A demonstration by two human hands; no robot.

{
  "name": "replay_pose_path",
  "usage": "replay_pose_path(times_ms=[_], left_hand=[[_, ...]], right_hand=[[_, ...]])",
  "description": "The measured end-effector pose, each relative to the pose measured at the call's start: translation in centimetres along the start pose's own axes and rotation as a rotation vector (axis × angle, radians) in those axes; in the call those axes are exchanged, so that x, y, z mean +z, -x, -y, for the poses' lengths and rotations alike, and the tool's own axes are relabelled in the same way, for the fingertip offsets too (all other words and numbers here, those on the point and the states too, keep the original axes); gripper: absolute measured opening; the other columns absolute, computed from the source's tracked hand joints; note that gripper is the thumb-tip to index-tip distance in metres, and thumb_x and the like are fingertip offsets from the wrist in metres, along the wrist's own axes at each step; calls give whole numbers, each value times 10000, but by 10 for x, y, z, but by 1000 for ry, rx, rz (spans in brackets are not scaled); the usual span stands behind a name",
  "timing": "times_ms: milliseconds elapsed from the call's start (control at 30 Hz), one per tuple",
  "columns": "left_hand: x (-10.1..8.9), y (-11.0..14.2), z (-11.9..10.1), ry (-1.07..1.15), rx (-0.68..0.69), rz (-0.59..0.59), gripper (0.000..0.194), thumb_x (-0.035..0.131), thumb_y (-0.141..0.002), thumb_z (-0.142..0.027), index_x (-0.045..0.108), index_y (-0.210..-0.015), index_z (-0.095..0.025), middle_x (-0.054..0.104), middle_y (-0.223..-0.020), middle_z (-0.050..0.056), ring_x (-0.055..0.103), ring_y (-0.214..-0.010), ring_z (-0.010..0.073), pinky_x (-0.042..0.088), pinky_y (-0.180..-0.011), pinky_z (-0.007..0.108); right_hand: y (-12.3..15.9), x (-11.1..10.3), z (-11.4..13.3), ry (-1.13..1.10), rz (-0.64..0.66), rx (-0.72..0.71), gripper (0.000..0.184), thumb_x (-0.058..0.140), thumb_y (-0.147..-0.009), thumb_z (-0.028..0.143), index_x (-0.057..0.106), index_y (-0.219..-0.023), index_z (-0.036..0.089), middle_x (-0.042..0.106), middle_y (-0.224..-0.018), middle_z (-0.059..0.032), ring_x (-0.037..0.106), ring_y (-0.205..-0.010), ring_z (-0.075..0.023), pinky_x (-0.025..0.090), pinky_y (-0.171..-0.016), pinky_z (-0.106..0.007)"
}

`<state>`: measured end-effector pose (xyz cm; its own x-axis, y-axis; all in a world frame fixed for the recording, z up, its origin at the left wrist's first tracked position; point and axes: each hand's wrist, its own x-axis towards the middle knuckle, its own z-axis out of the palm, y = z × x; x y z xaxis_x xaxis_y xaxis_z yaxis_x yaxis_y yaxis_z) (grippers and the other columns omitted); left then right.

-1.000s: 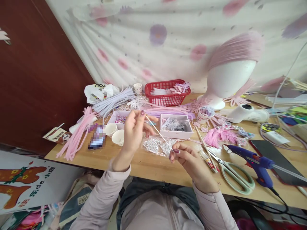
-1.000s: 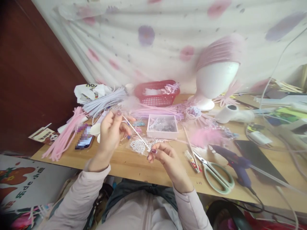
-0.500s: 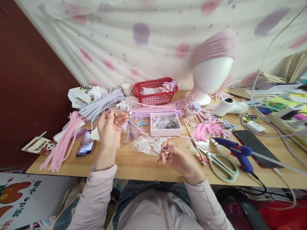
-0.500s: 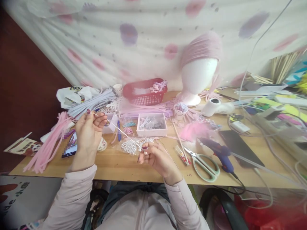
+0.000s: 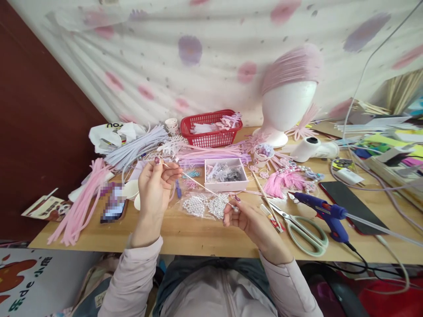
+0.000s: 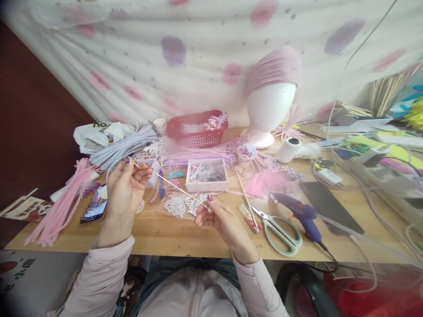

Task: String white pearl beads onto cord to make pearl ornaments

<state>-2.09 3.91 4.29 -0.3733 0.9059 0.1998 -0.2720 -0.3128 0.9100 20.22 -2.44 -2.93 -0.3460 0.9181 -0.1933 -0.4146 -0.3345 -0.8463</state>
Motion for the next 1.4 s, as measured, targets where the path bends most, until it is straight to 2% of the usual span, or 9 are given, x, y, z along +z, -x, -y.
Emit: replay_pose_path(times_ms=[300,533,600,700,833,1100,1233,1333,1400], left_hand=[[-5,42,8,-4,27,-11,310,739,-857,-438,572,-785,-187,721,-664,-25,671,-503,93,511,-486,166],[3,90,21,-546,331,355,118,689,-905,-196,737,-797,-199,688,-962,54,665,-876,146,532,-715,216],[10,96,23,-596,418,413,112,683,-902,-151,752,-827,-198,667,-981,57,642,-842,135,530,-741,228],[13,97,26,-599,450,428,122,668,-903,-118,753,-850,-188,652,-972,61,633,-833,136,527,-766,243],[5,95,29,-544,351,405,103,671,-908,-144,739,-839,-179,661,-883,52,631,-795,140,508,-693,230],[-1,83,30,-530,285,527,142,673,-917,-193,713,-784,-163,692,-717,40,634,-688,144,491,-608,231],[-19,51,13,-751,453,480,160,580,-953,-137,732,-946,-189,765,-957,69,706,-904,176,555,-815,284],[-31,16,2,-1094,377,356,343,419,-964,-75,683,-1164,-166,730,-1199,125,661,-1140,230,516,-996,393],[-30,-4,2,-1299,243,469,427,370,-895,10,702,-1112,-150,729,-1194,137,655,-1140,254,497,-1016,431]], right_hand=[[19,-29,2,394,-179,-95,420,801,-727,617,766,-772,201,729,-772,-55,637,-721,-200,519,-718,-327],[30,-20,9,703,-338,-286,352,658,-914,525,731,-1162,286,726,-1236,-77,612,-1223,-295,439,-1076,-434],[27,-1,7,606,-199,-362,324,647,-937,504,709,-1177,295,736,-1199,-70,654,-1165,-252,507,-1003,-365],[19,20,0,442,-71,-357,260,652,-942,500,706,-1008,254,700,-765,-11,666,-690,-153,542,-636,-230],[12,23,-6,463,-72,-284,323,626,-957,507,664,-837,209,471,-587,52,411,-500,-95,354,-468,-196],[10,13,-7,520,-78,-204,322,629,-949,505,673,-818,214,521,-691,19,406,-601,-122,345,-540,-228],[7,4,-9,535,-77,-141,372,623,-930,557,657,-798,211,482,-674,19,412,-612,-138,368,-563,-243],[5,-4,-11,517,-136,-99,397,636,-898,600,663,-814,212,453,-658,20,397,-598,-150,370,-534,-253],[2,-8,-12,508,-165,-107,411,647,-880,617,670,-807,213,454,-652,17,395,-597,-155,373,-533,-257]])
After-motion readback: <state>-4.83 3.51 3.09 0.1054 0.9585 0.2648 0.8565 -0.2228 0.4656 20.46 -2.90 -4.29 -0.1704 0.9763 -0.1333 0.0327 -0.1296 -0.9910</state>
